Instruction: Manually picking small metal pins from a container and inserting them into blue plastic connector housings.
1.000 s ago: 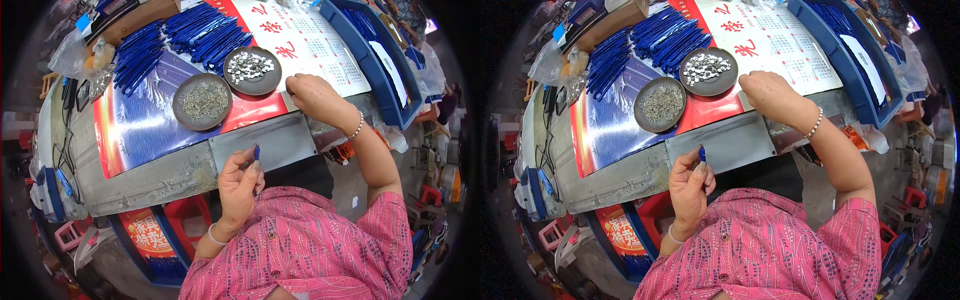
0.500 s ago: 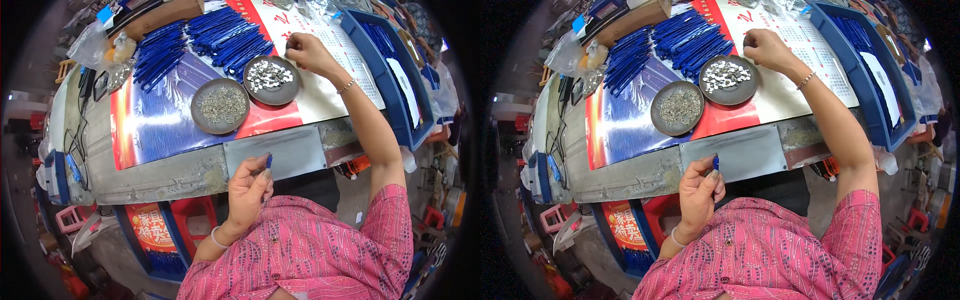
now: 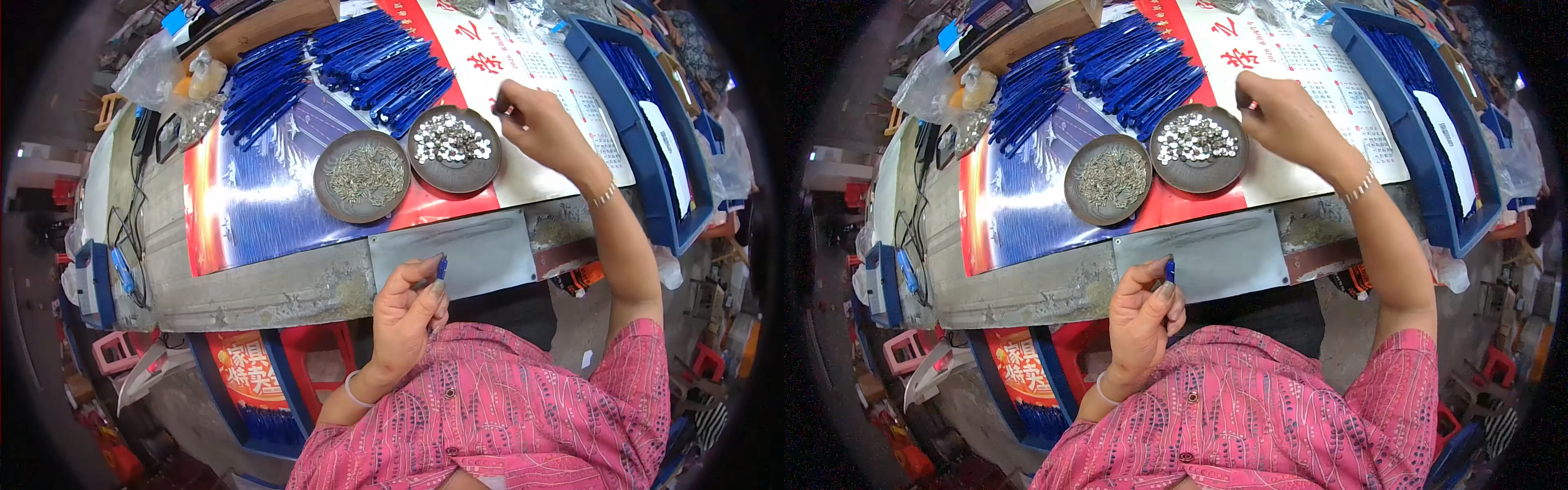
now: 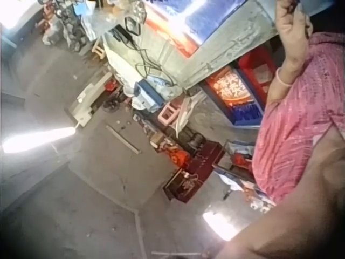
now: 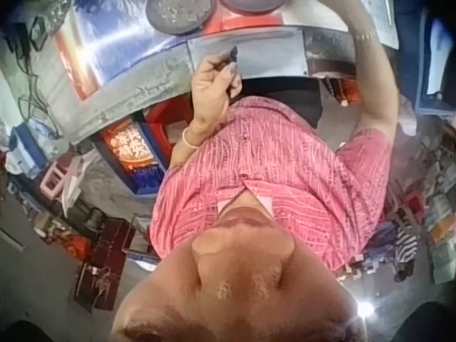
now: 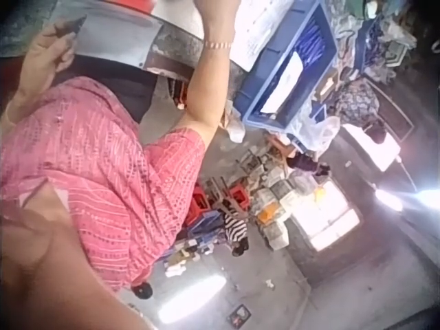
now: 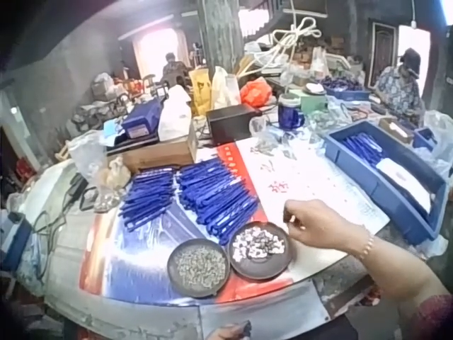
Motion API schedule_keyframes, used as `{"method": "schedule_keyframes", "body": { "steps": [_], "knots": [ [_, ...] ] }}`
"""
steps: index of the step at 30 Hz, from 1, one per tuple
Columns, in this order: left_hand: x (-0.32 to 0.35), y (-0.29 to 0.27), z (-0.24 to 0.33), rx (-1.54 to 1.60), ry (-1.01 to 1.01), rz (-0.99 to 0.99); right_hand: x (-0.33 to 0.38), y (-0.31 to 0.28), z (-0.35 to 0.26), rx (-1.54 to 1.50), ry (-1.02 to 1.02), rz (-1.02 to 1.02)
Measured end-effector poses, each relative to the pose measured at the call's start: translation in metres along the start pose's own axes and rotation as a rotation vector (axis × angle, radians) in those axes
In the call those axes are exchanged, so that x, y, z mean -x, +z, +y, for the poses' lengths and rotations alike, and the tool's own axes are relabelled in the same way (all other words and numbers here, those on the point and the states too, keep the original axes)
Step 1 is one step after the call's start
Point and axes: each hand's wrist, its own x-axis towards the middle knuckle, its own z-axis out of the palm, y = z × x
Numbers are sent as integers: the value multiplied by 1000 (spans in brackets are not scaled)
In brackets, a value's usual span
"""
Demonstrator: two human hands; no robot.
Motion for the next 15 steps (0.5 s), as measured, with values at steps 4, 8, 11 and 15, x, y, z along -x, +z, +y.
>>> {"method": "schedule_keyframes", "body": {
  "steps": [4, 8, 11, 15],
  "knots": [
    [1, 6, 4, 9, 28, 8, 44, 1, -55, -327, 179, -53],
    [-5, 9, 2, -1, 19, -41, 59, 17, -58, -315, 229, -1],
    [-7, 8, 0, 26, 24, -44, 61, 17, -61, -716, 410, 63],
    [-11, 16, 1, 0, 56, 38, 71, 29, -66, -960, 402, 7]
  ]
}}
